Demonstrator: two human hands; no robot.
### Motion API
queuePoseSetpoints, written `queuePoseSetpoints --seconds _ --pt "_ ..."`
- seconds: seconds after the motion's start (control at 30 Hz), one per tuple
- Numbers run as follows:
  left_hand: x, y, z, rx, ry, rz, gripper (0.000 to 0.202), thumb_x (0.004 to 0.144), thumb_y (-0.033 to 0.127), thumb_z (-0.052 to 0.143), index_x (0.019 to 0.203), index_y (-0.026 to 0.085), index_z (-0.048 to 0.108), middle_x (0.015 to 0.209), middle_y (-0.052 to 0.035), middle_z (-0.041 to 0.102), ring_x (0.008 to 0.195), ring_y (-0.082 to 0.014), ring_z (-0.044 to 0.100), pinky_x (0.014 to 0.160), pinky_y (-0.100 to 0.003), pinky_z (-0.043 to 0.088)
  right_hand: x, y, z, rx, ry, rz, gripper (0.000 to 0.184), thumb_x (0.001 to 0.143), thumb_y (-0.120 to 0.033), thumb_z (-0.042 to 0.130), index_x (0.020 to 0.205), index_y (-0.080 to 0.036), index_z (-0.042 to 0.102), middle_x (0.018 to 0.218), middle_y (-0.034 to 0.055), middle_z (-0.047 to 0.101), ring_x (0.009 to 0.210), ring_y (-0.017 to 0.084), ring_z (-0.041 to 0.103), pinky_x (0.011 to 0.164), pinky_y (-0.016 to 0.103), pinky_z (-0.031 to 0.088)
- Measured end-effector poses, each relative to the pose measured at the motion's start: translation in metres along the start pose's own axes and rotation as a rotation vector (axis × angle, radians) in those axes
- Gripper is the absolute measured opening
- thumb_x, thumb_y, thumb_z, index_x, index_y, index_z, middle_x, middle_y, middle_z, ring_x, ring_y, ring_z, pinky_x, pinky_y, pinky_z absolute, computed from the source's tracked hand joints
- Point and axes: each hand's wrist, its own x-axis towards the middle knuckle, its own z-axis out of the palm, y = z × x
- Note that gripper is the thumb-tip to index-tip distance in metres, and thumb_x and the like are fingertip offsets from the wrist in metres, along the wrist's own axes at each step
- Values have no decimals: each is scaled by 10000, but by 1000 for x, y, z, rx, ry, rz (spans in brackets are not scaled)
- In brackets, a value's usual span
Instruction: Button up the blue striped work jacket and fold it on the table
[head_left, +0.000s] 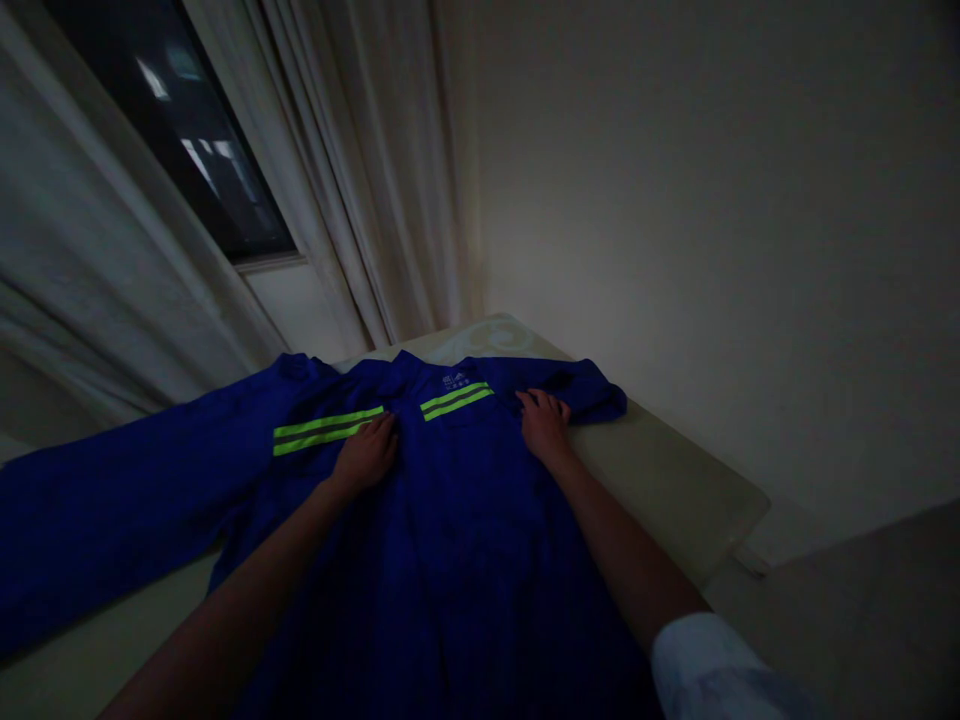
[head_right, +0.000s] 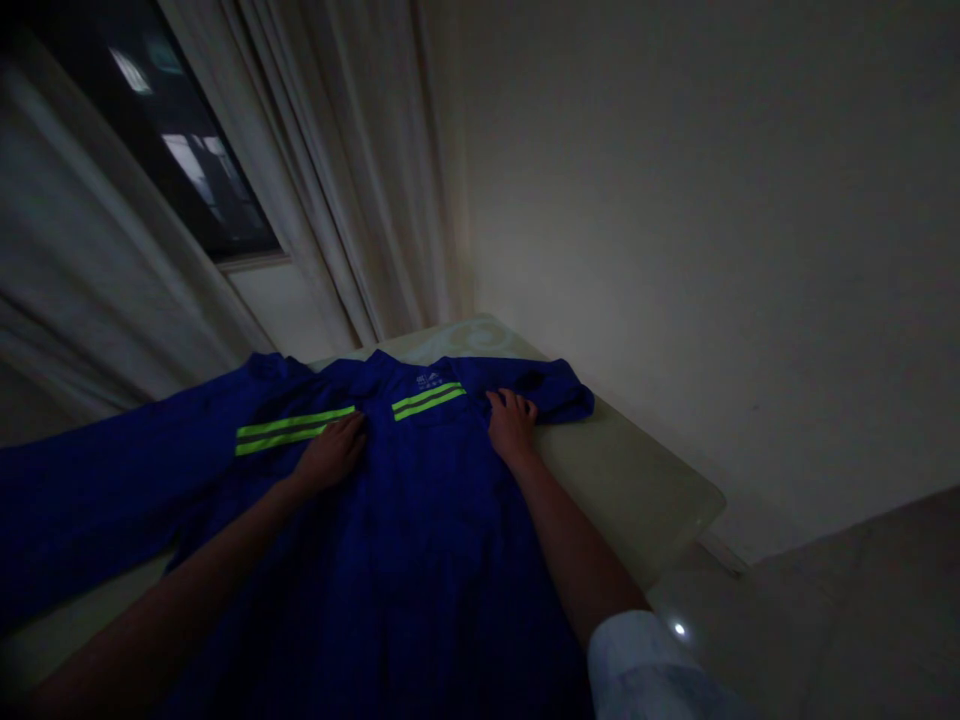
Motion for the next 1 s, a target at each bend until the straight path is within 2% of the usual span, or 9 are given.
queuePoseSetpoints --seconds 0.13,0.3,0.4,0.5,0.6,0.7,0.83,1.0 --pt "16 2 -9 -9 24 -134 524 1056 270 315 1501 48 479 1422 -226 623 1283 -291 620 1115 -416 455 0 0 0 12 3 -25 455 983 -135 490 1391 -263 646 1437 118 626 1279 274 531 1065 454 297" --pt "39 2 -21 -7 -4 -273 414 1041 341 393 1279 128 656 1217 -184 679 1001 -300 719 881 -403 550 0 3 6 25 -6 -26 405 1001 -160 482 1339 -265 679 1393 113 653 1253 267 545 1063 454 301" --pt "41 4 -26 15 -27 -288 413 1060 338 322 1154 170 688 1181 -152 679 955 -296 725 796 -389 547 1 3 7 16 -21 -40 389 1001 -170 487 1319 -263 691 1388 105 650 1235 260 547 1056 447 306" --pt "35 5 -34 57 -43 -253 389 1056 279 299 1149 171 660 1190 -152 669 972 -309 718 760 -389 538 2 2 5 8 -33 -50 388 1004 -173 480 1318 -258 692 1388 108 644 1232 261 539 1046 438 309" --pt "19 9 -43 99 -59 -194 357 1051 250 312 1212 191 625 1207 -148 659 1008 -307 708 766 -382 530 3 2 5 12 -40 -49 385 1008 -172 474 1313 -251 696 1384 118 646 1226 267 540 1043 437 307" --pt "-7 19 -54 123 -94 -143 345 1053 235 321 1230 216 617 1212 -135 666 998 -283 711 768 -361 525 3 3 7 37 -32 -62 381 1006 -171 479 1307 -248 699 1382 121 648 1217 270 543 1041 437 303" --pt "-53 40 -67 130 -139 -108 332 1053 211 327 1253 251 590 1248 -98 679 972 -252 717 719 -324 511 4 6 11 34 -28 -62 378 1003 -175 481 1305 -241 699 1383 129 643 1228 281 527 1039 440 294" --pt "-119 79 -73 117 -214 -62 310 1025 129 340 1173 238 590 1119 -75 698 947 -237 708 707 -327 502 6 7 13 3 -37 -63 377 1008 -193 477 1318 -239 685 1394 129 615 1236 287 503 1029 443 289"
